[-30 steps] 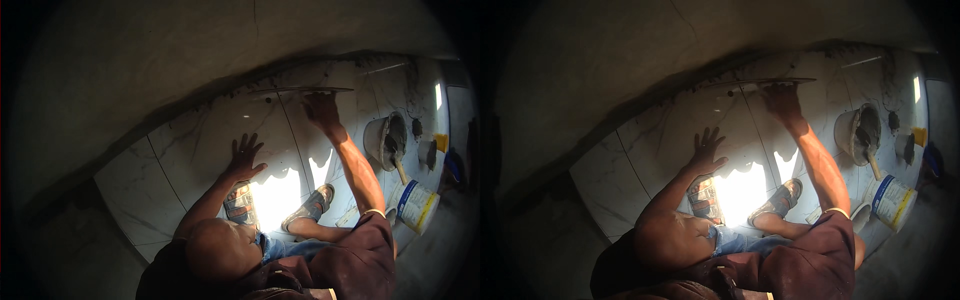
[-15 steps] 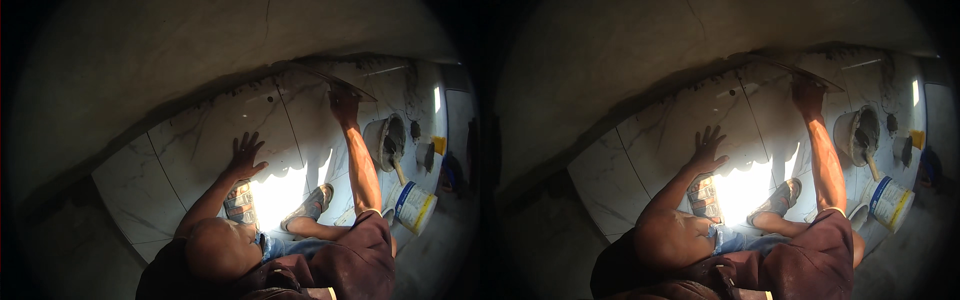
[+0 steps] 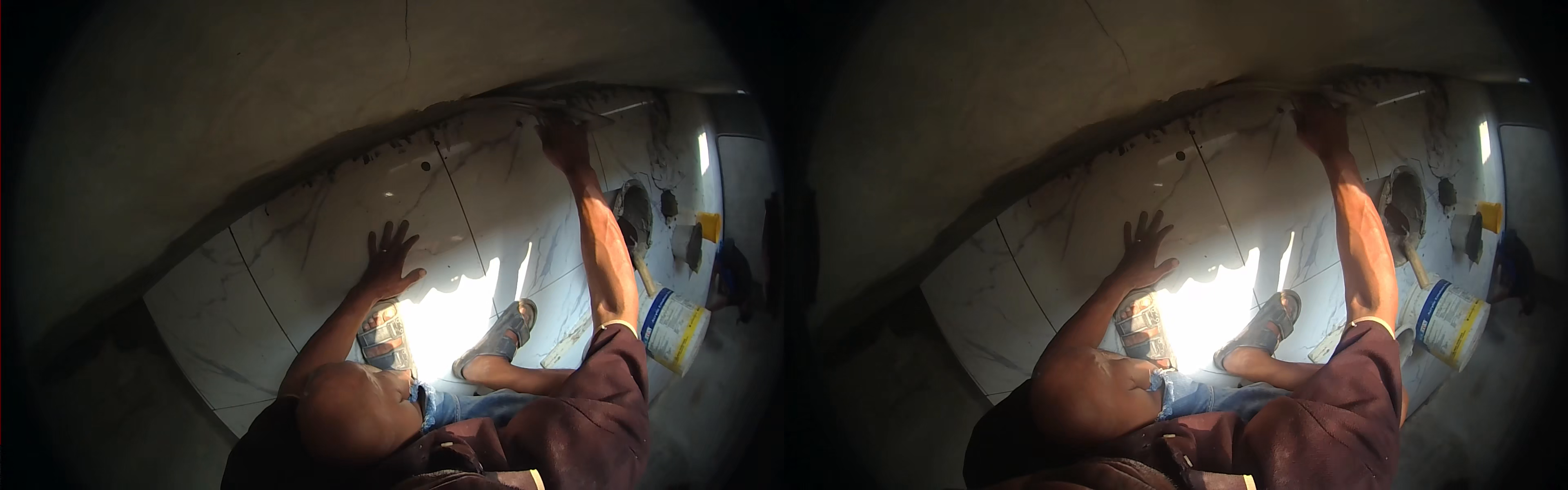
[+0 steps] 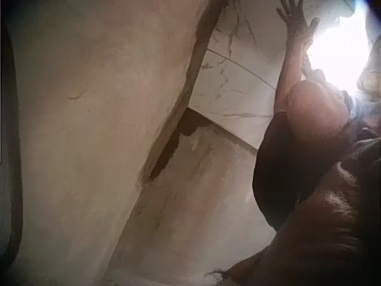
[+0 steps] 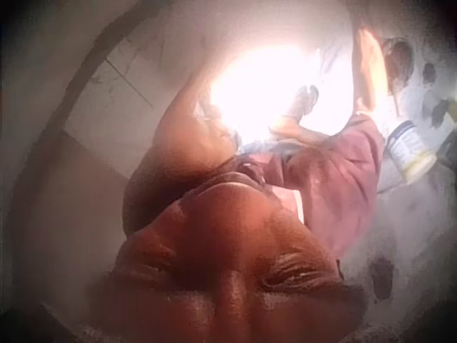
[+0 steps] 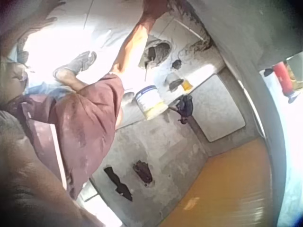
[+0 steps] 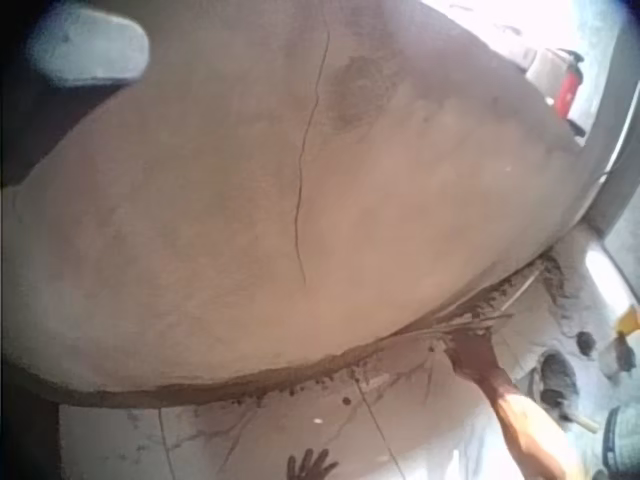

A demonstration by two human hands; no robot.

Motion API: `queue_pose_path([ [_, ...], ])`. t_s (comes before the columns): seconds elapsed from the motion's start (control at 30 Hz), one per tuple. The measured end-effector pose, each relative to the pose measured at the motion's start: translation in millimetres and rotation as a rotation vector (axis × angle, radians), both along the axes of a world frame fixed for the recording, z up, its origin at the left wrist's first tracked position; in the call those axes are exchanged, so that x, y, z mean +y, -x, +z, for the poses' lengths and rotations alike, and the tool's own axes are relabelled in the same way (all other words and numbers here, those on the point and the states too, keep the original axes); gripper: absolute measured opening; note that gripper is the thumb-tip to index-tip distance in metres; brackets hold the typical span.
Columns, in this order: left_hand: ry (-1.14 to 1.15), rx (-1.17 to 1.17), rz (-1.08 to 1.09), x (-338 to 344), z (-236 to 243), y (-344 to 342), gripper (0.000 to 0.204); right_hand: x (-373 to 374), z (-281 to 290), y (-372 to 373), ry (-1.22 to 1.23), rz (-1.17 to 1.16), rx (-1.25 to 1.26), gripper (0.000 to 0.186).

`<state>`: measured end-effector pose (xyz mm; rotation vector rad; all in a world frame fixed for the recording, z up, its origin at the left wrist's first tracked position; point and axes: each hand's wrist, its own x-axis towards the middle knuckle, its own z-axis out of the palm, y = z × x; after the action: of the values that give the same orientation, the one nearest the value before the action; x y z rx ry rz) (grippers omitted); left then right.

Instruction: The person scoops mortar from a bucket onto a float using a trowel, then applies and smooths the mortar along the base of the wall.

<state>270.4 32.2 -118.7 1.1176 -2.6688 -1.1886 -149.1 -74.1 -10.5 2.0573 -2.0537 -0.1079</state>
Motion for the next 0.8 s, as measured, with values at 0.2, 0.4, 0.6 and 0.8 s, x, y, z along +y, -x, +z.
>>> queue_pose_path([
  [0.2,0.008,-0.036,-0.004,-3,5,-10,0.077,40,-1,-98,0.028,0.131,-0.057,0.028],
  [0.4,0.027,0.015,0.02,0,-4,-8,0.076,-1,-13,-170,-0.088,0.132,-0.076,0.031],
  [0.6,0.011,-0.001,0.01,-1,4,-4,0.075,26,-2,-63,-0.074,-0.059,-0.1,0.032],
  [0.8,-0.019,-0.049,0.006,-3,8,-7,0.076,30,-2,-81,0.006,0.087,-0.188,0.027],
])
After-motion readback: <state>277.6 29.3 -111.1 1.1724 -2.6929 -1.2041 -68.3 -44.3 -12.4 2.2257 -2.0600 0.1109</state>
